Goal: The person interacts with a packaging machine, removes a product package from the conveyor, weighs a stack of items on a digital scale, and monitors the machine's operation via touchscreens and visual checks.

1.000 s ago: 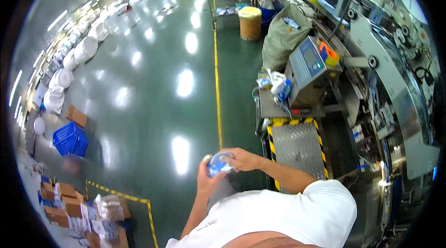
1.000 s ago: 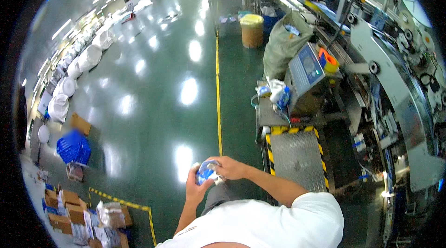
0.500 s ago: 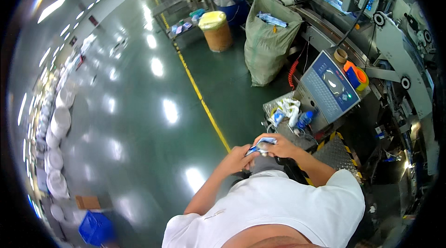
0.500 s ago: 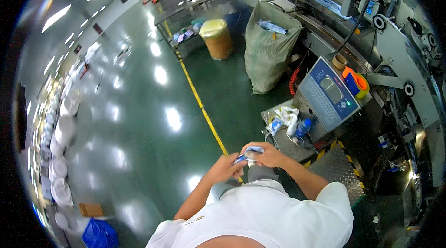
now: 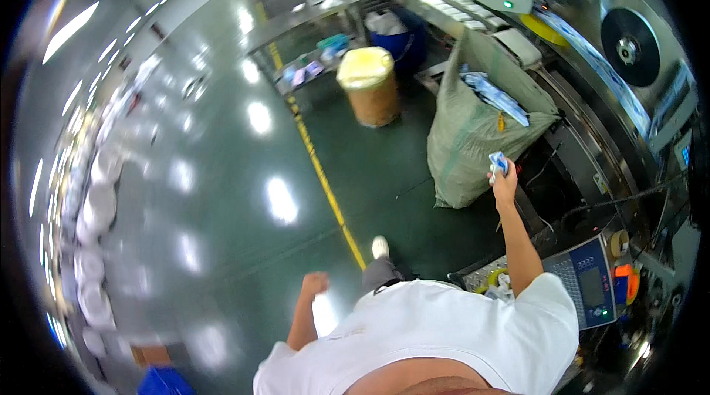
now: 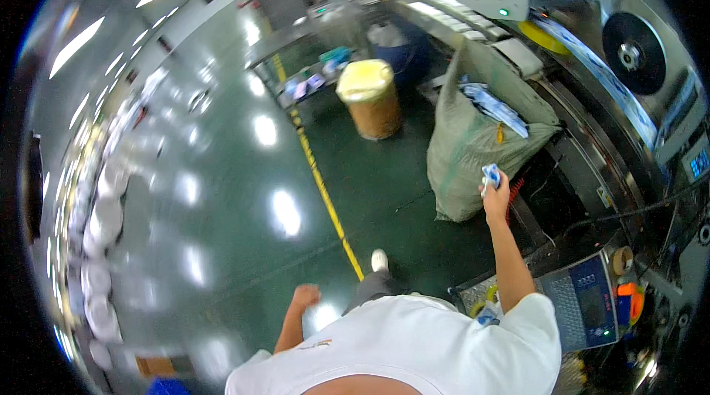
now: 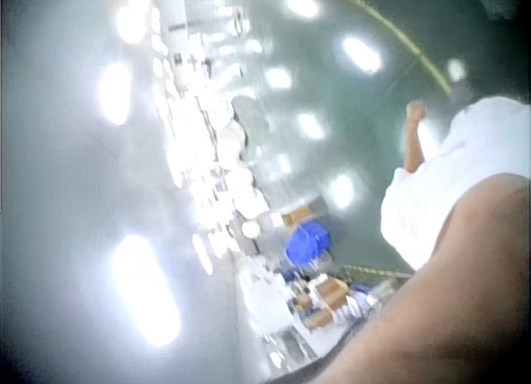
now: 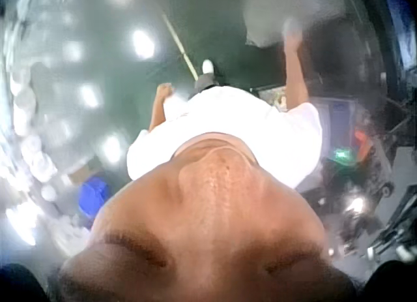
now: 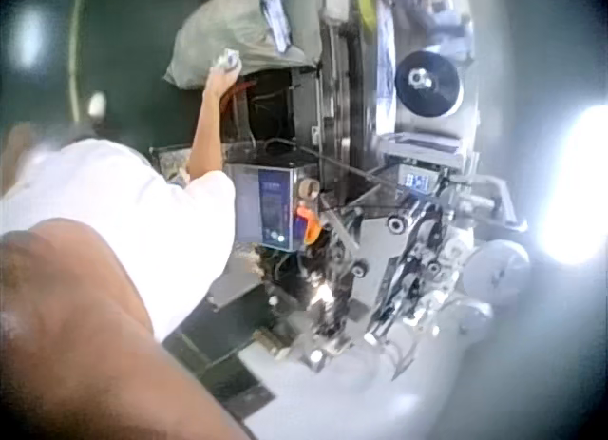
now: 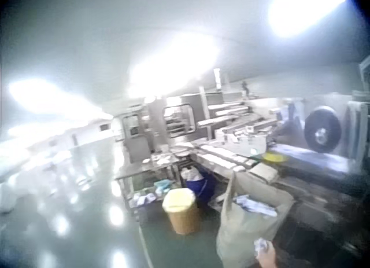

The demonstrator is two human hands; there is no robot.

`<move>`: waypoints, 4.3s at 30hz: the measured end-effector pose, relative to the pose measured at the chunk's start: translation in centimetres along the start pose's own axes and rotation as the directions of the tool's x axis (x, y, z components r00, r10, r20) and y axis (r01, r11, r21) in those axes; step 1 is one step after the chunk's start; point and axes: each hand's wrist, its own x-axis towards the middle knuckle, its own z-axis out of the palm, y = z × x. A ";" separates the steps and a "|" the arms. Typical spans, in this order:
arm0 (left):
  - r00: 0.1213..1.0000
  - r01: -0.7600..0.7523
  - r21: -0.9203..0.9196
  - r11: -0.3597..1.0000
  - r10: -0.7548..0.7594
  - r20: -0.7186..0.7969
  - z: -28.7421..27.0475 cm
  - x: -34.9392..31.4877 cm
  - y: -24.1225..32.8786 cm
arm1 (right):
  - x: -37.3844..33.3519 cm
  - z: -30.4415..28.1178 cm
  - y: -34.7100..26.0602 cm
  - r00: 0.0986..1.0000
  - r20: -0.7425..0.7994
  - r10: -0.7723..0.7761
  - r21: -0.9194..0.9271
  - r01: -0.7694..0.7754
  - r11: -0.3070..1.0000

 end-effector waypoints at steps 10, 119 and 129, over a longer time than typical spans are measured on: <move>0.903 -0.429 0.622 0.655 0.321 0.286 -6.5 38.1 22.7 | 26.7 3.1 9.6 0.755 -0.640 0.142 -0.311 -0.424 0.851; 0.784 0.154 -0.977 -0.145 0.620 0.032 -75.3 122.9 105.4 | 89.8 144.7 4.3 0.524 0.808 -0.270 -0.342 0.789 0.510; 0.784 -0.480 -0.877 0.030 0.464 -0.413 -82.1 126.0 98.5 | 86.3 160.2 10.7 0.362 0.847 -0.389 -0.118 0.842 0.527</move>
